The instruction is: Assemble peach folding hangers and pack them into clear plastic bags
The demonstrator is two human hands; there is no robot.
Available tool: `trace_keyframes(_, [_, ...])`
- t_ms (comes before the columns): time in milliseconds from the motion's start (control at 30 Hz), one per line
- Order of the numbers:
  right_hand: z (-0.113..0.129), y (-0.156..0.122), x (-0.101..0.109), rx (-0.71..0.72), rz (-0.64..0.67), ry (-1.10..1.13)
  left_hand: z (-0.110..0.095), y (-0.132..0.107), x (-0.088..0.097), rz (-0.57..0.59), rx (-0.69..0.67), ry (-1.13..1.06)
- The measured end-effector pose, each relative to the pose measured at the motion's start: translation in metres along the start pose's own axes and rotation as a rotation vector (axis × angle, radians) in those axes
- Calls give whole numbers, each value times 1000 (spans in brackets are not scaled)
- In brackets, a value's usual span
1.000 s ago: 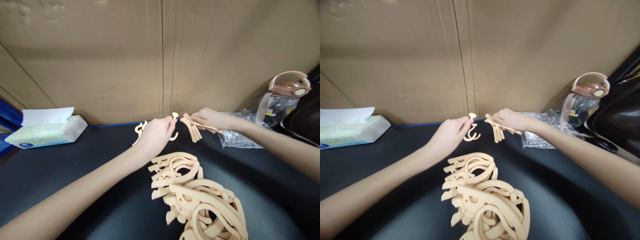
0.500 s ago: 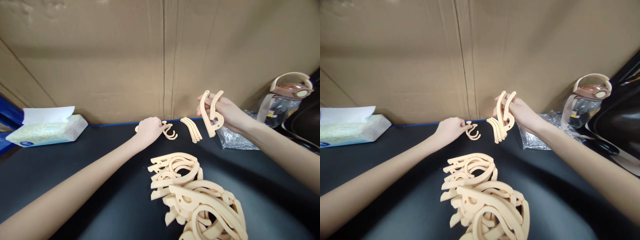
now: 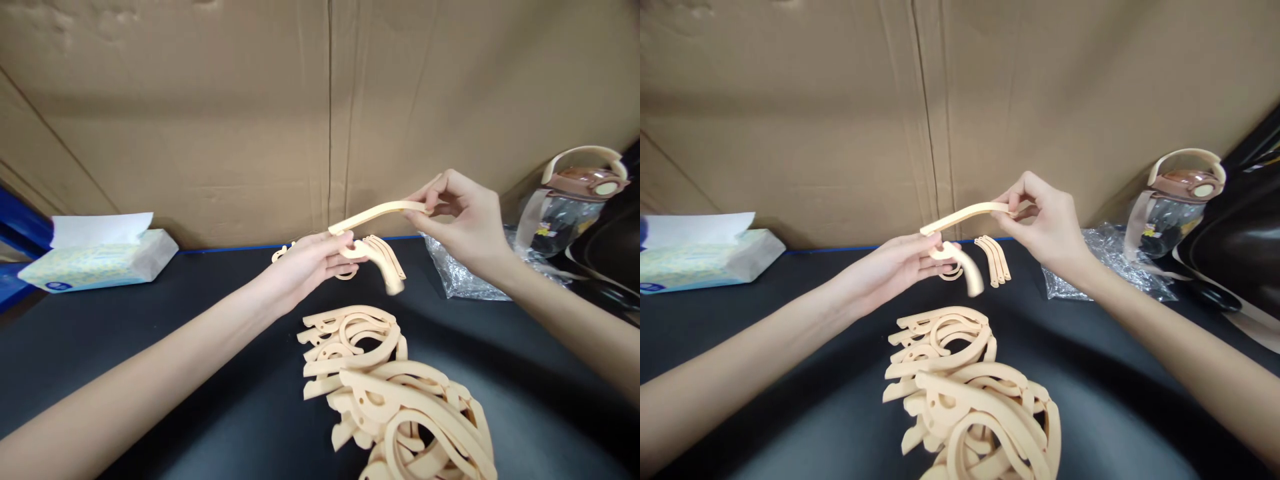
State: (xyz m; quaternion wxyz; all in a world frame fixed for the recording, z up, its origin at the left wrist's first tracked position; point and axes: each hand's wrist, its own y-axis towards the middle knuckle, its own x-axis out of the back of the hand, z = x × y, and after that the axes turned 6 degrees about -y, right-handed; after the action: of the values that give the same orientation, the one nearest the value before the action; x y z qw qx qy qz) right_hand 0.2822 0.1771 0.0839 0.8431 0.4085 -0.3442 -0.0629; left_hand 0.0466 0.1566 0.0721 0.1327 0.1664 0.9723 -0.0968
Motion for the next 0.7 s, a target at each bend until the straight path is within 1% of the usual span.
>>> trace_keyframes(67, [-1, -2, 3, 67, 57, -214, 1, -1, 3, -70, -35, -11])
trace_keyframes(100, [0, -2, 3, 106, 115, -317, 2, -2, 4, -93, -31, -3])
trace_keyframes(200, [7, -6, -3, 243, 354, -612, 2, -4, 3, -101, 62, 49])
trace_keyframes(267, [14, -8, -11, 315, 501, -726, 1, -6, 1, -91, 143, 83])
trace_keyframes(367, [24, -10, -22, 317, 620, -686, -3, -8, -2, -97, 235, 120])
trace_keyframes(433, [29, -10, -27, 277, 672, -658, -4, -8, -4, -119, 268, 143])
trace_keyframes(567, [37, -6, -34, 138, 715, -568, 0, -1, -11, -210, 269, 200])
trace_keyframes(700, [42, -4, -41, 24, 738, -407, 13, 6, -15, -276, 221, 275])
